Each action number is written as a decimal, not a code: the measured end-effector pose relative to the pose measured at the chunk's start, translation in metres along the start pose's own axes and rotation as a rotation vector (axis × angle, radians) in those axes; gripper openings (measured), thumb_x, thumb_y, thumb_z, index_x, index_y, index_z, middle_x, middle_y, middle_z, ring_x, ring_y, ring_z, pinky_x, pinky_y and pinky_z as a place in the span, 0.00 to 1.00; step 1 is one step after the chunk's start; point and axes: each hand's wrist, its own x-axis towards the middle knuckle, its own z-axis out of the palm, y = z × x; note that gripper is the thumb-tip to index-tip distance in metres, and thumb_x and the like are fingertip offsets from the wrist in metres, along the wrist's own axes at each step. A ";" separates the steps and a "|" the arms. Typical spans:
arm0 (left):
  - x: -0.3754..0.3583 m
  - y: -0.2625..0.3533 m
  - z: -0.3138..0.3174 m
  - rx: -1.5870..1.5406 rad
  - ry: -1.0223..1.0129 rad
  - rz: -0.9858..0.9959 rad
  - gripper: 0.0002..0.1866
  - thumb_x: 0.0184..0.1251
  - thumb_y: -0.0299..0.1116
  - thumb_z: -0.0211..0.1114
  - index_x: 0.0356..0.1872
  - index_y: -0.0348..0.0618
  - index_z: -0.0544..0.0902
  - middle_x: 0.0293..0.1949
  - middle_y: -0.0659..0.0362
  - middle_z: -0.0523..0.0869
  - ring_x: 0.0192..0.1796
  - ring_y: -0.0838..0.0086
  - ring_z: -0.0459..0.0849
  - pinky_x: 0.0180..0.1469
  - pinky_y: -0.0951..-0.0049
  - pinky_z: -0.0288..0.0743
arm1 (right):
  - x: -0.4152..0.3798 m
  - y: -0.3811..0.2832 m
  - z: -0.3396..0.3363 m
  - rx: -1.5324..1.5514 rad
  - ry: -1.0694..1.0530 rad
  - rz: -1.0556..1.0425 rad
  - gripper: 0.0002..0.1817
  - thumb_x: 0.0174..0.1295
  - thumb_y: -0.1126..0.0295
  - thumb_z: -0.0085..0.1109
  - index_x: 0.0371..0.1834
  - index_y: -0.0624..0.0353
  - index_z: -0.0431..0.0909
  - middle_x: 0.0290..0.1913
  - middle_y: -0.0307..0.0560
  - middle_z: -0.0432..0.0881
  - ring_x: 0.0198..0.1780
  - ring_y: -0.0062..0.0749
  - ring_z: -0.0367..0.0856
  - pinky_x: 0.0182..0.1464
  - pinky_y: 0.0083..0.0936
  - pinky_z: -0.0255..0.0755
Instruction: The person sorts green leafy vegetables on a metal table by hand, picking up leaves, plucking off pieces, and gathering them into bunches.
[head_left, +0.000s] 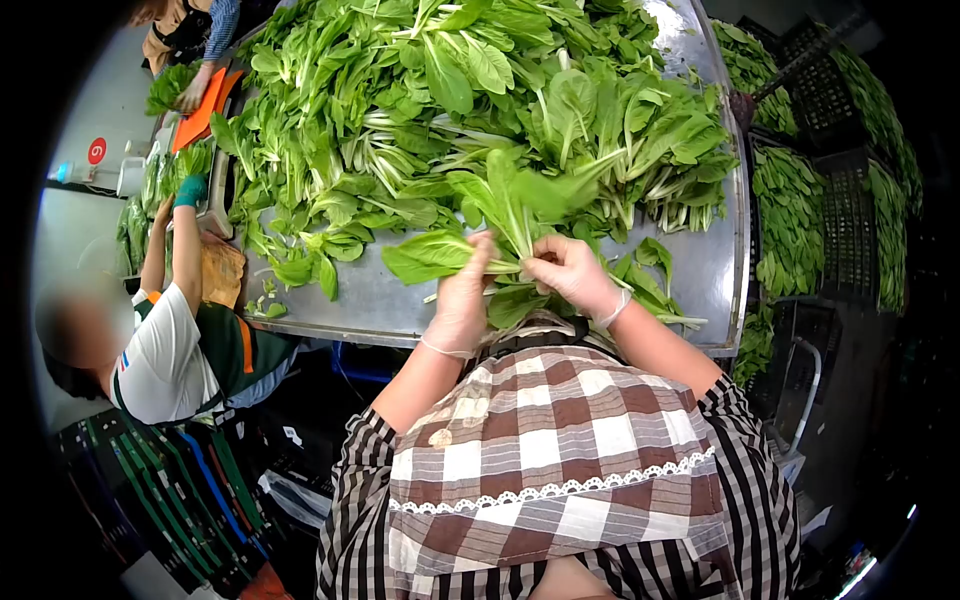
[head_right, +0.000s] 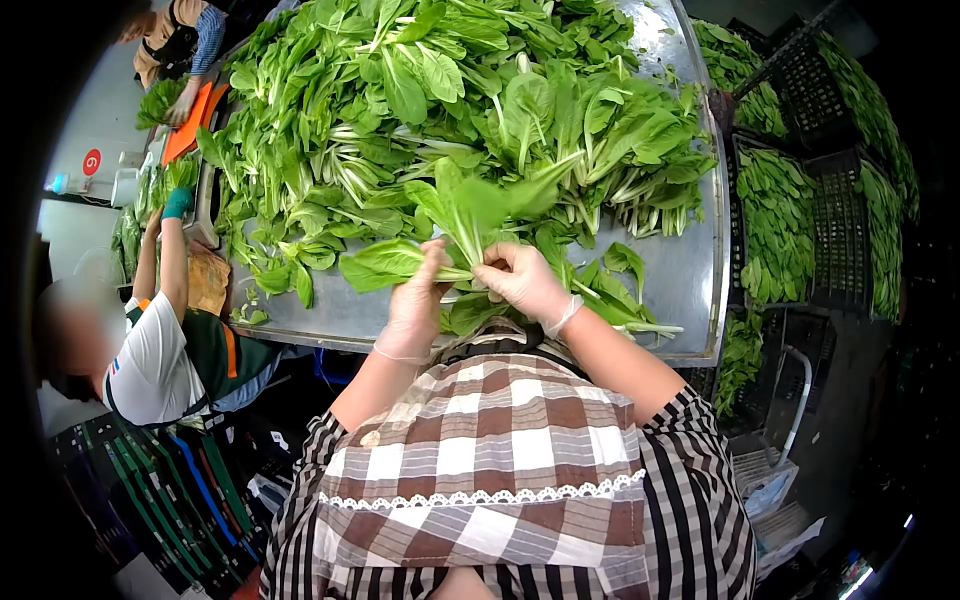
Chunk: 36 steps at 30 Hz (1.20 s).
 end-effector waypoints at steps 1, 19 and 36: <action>0.003 -0.004 -0.010 -0.078 0.017 -0.032 0.15 0.67 0.37 0.70 0.51 0.47 0.83 0.42 0.65 0.82 0.46 0.75 0.80 0.52 0.67 0.76 | 0.002 0.000 -0.002 0.099 -0.035 0.059 0.12 0.65 0.65 0.66 0.41 0.65 0.80 0.32 0.43 0.86 0.27 0.17 0.78 0.30 0.17 0.74; 0.005 0.004 -0.007 -0.093 -0.285 -0.093 0.18 0.66 0.31 0.68 0.54 0.36 0.79 0.47 0.56 0.85 0.50 0.68 0.83 0.57 0.66 0.76 | -0.003 -0.006 0.004 0.135 -0.358 0.169 0.12 0.68 0.63 0.64 0.43 0.61 0.79 0.30 0.39 0.80 0.29 0.19 0.77 0.30 0.16 0.69; 0.002 0.005 -0.015 -0.154 -0.350 -0.212 0.23 0.68 0.35 0.65 0.60 0.33 0.77 0.53 0.54 0.84 0.57 0.66 0.81 0.64 0.63 0.72 | -0.003 0.002 0.009 0.217 -0.201 0.215 0.23 0.69 0.47 0.60 0.40 0.59 0.82 0.31 0.45 0.86 0.27 0.21 0.79 0.33 0.17 0.72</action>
